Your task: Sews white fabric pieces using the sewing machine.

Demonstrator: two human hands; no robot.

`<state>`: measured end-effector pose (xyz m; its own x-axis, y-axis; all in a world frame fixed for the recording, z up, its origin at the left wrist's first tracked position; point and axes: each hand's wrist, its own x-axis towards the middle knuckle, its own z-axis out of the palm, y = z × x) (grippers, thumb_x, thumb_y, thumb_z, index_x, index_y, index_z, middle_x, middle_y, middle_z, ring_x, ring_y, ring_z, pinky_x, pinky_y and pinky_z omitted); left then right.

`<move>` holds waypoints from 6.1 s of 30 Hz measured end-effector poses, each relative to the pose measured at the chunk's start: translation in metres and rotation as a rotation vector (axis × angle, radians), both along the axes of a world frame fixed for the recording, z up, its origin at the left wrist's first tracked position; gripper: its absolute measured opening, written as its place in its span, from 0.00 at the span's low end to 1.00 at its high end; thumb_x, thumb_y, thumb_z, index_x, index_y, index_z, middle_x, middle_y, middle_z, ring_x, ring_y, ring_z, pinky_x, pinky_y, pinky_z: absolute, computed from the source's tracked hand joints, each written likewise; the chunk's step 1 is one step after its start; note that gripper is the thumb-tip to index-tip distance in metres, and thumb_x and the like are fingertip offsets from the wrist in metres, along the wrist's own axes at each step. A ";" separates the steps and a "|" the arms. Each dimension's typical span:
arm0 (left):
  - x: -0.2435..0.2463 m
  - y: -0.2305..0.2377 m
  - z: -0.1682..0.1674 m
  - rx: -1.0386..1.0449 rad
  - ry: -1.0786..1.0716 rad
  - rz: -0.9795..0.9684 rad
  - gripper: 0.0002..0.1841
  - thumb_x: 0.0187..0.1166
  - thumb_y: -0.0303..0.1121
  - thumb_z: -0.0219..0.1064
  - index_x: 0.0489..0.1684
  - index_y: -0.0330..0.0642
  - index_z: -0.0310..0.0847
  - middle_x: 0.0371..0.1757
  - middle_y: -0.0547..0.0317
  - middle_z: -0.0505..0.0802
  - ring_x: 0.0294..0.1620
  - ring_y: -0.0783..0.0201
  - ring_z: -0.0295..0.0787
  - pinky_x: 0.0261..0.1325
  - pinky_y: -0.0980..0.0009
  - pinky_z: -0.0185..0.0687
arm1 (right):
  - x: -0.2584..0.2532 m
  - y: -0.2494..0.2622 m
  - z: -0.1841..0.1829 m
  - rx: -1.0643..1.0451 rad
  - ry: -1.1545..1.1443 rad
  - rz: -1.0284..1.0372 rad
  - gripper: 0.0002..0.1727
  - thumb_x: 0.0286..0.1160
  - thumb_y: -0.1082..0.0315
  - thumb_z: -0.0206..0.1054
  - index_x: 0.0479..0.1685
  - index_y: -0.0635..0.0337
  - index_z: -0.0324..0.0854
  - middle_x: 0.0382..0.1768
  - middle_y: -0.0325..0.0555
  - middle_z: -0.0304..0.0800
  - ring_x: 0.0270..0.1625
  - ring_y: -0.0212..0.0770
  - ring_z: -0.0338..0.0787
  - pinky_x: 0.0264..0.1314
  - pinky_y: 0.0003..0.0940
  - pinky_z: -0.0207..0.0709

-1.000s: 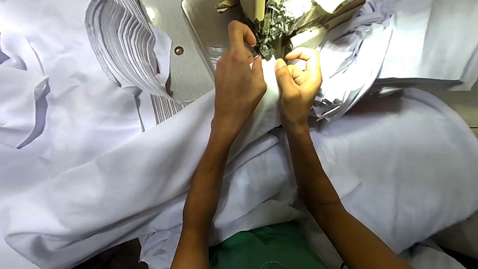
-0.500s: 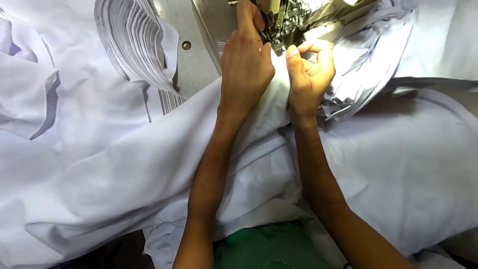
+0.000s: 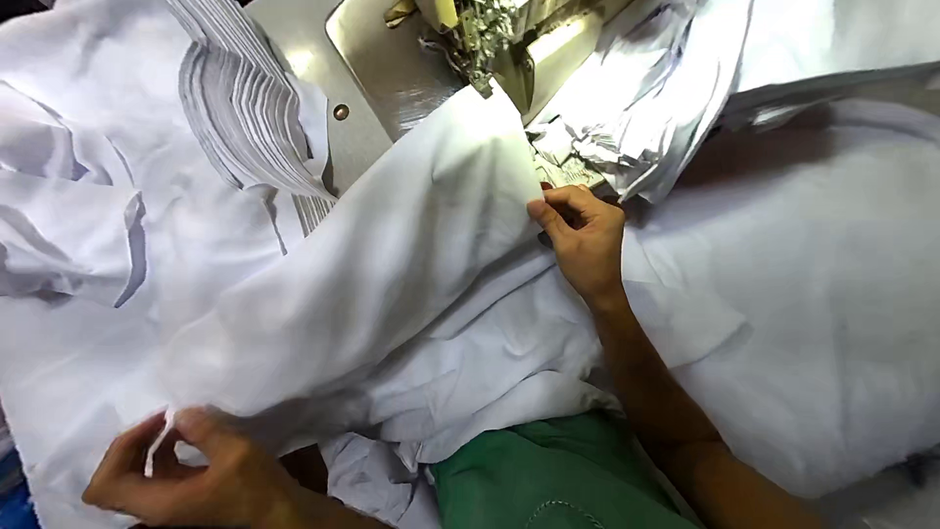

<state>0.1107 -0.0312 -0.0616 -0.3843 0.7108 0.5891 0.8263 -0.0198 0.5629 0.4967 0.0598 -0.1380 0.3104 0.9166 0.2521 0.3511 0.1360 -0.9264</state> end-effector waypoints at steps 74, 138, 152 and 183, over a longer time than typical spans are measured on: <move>-0.127 0.070 0.056 -0.107 -0.690 -0.150 0.18 0.93 0.43 0.53 0.73 0.49 0.72 0.60 0.68 0.90 0.62 0.72 0.88 0.71 0.67 0.83 | 0.027 0.006 -0.003 -0.022 0.029 0.117 0.08 0.75 0.64 0.75 0.40 0.60 0.92 0.29 0.33 0.91 0.27 0.17 0.82 0.31 0.14 0.77; -0.058 -0.022 0.014 -0.316 -0.402 -0.038 0.25 0.80 0.30 0.65 0.66 0.20 0.61 0.46 0.67 0.84 0.47 0.88 0.85 0.56 0.85 0.83 | 0.073 -0.054 -0.045 -0.328 -0.174 0.353 0.13 0.79 0.59 0.72 0.52 0.56 0.89 0.33 0.40 0.86 0.29 0.30 0.78 0.34 0.29 0.74; -0.011 -0.084 -0.066 -0.402 -0.622 -0.040 0.35 0.72 0.21 0.70 0.76 0.19 0.52 0.62 0.56 0.83 0.63 0.80 0.84 0.70 0.77 0.80 | 0.068 -0.055 -0.039 -0.417 -0.035 0.183 0.18 0.60 0.53 0.84 0.31 0.54 0.83 0.21 0.31 0.74 0.21 0.25 0.65 0.26 0.25 0.59; -0.030 -0.074 -0.005 -0.527 -0.684 -0.087 0.27 0.68 0.13 0.55 0.71 0.26 0.58 0.56 0.69 0.84 0.59 0.87 0.82 0.69 0.82 0.77 | 0.060 -0.062 -0.043 -0.405 0.148 0.124 0.19 0.55 0.62 0.88 0.26 0.53 0.76 0.20 0.30 0.79 0.20 0.21 0.74 0.24 0.17 0.66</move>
